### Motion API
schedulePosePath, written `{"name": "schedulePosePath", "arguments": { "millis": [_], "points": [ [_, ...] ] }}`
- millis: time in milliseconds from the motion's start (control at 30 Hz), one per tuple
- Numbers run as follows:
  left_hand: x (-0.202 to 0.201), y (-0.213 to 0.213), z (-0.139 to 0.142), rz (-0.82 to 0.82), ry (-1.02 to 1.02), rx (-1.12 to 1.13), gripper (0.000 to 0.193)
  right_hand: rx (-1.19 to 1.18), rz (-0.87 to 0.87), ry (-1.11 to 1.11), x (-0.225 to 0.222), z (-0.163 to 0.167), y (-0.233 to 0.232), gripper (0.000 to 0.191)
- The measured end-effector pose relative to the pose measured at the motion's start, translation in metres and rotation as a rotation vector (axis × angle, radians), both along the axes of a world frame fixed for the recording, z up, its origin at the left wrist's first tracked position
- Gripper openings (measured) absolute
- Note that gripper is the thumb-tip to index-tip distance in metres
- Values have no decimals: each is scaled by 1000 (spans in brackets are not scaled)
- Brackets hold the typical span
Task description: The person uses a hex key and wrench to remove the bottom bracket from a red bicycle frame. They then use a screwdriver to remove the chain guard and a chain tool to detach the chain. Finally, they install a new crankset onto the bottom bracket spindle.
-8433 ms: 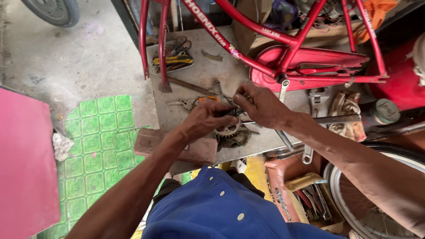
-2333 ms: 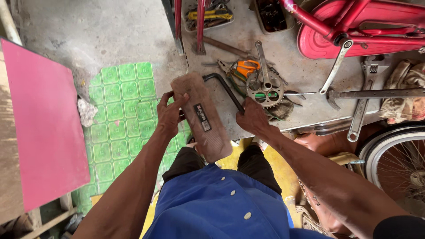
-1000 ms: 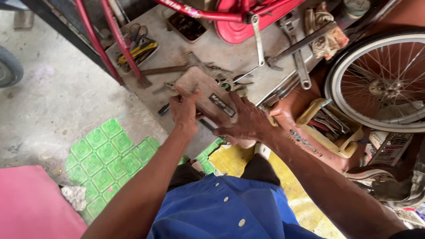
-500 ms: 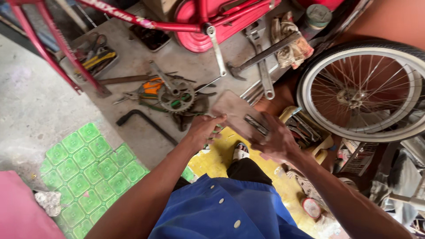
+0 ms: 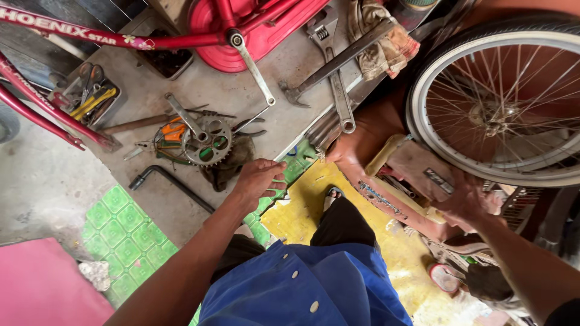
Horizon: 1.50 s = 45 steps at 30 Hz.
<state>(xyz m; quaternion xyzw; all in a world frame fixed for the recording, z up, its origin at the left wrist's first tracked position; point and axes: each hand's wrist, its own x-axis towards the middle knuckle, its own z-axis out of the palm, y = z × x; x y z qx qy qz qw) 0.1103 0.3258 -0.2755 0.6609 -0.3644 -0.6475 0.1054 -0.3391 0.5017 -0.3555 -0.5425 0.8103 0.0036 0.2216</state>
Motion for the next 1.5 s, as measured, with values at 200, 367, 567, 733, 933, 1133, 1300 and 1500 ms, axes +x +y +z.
{"name": "schedulePosePath", "arguments": {
  "millis": [200, 367, 567, 733, 933, 1133, 1300, 1500],
  "points": [
    [-21, -14, -5, 20, -15, -5, 38, -58, -45, -9, -29, -12, -11, 130],
    [-40, -27, -10, 21, -4, -20, 35, -66, -78, -37, -35, -24, -35, 130],
    [-57, -38, -11, 50, 7, -31, 34, 10, -119, -84, -46, -30, -64, 126],
    [-59, -35, -19, 82, 7, -49, 35, 119, -62, -69, -63, -44, -54, 123],
    [-66, -24, -23, 73, -27, -20, 35, 222, -25, -91, -77, -64, -20, 133],
    [-70, -14, -29, 44, -41, -11, 35, 260, -70, -47, -76, -74, -11, 121],
    [-71, -2, -38, 51, -56, 11, 37, 211, -50, -21, -58, -96, -24, 119],
    [-57, 5, -38, 60, -63, 6, 36, 244, -77, 115, -47, -89, -21, 146]
  ]
}}
